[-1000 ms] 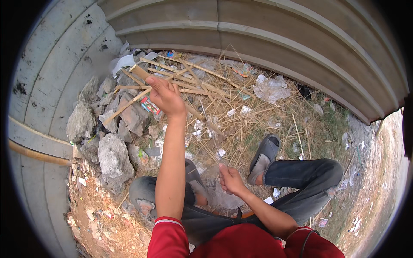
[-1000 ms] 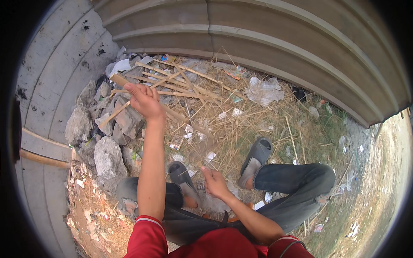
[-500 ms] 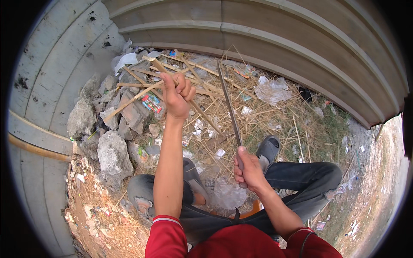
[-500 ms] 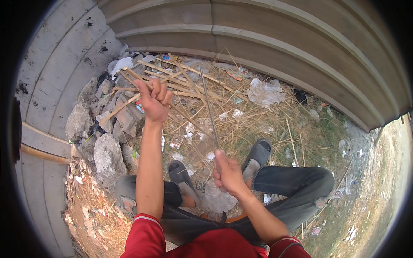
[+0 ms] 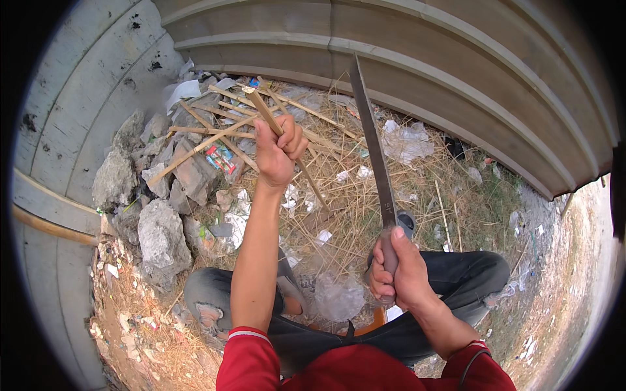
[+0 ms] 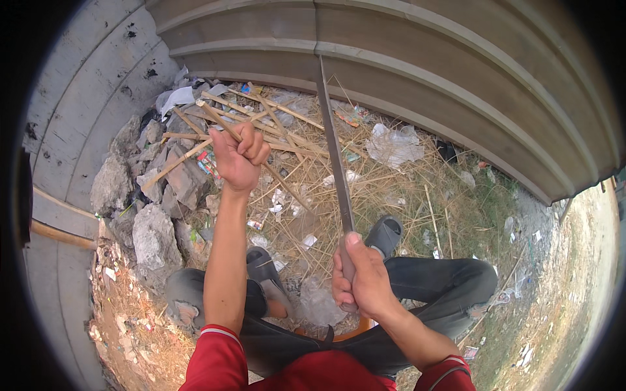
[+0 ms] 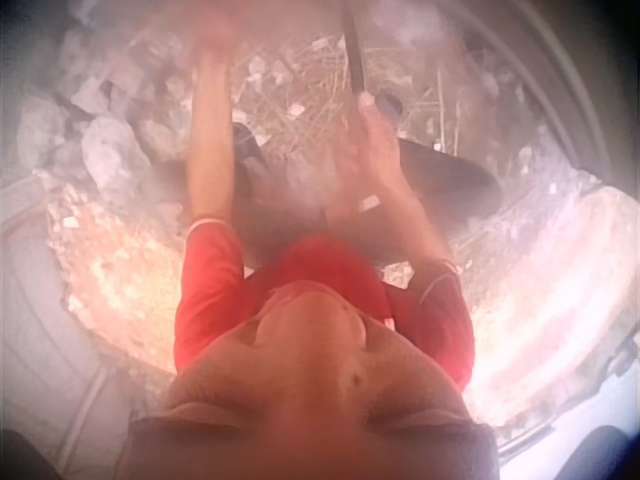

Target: The person sits on the ground and uses a blue utility knife to shave thin strips from a bamboo stick. They repeatedly scrape the blade along the bamboo to create fine shavings, occasionally switching to a machete to split or break the bamboo into smaller pieces.

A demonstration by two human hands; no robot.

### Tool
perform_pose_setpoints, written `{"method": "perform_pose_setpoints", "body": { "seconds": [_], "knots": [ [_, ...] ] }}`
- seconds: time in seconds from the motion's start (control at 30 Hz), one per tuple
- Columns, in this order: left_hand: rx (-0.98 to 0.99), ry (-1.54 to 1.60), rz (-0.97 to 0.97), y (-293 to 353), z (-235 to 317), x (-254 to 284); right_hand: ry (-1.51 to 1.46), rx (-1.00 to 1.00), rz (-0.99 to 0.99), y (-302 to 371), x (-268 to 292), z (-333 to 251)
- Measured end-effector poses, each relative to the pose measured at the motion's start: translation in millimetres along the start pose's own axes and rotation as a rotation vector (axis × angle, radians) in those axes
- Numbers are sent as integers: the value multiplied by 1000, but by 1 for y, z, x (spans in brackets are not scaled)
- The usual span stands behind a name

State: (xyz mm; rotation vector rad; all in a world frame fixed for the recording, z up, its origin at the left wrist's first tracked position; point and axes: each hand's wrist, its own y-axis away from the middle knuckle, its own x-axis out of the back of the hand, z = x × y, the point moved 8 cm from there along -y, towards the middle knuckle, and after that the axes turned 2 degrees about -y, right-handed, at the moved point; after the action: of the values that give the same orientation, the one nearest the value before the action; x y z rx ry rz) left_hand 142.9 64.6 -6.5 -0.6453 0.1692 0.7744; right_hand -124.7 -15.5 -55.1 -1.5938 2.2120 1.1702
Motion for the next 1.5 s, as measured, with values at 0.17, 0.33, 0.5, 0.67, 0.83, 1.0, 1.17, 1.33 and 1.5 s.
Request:
{"method": "perform_pose_setpoints", "body": {
  "seconds": [0.17,0.33,0.5,0.67,0.83,1.0,1.17,1.33,1.5],
  "knots": [
    [28,32,-6,-7,-6,-4,207,691,-98,22,-19,-21],
    [15,66,-78,-8,-3,-10,139,-361,153,9,40,81],
    [40,23,-21,0,-2,6,33,394,-57,18,-4,-51],
    [77,57,-24,-11,-10,2,284,251,-28,10,18,42],
    [35,23,-61,-4,-8,0,144,-342,122,8,53,89],
    [53,-27,-42,0,17,-12,97,-20,49,24,23,16],
    [148,26,-47,-4,14,-25,122,63,-52,34,13,-5],
    [114,-109,-27,11,-20,-14,118,245,-154,32,-5,1],
    [102,-17,-155,7,13,-40,11,63,-98,30,9,42]
  ]
}}
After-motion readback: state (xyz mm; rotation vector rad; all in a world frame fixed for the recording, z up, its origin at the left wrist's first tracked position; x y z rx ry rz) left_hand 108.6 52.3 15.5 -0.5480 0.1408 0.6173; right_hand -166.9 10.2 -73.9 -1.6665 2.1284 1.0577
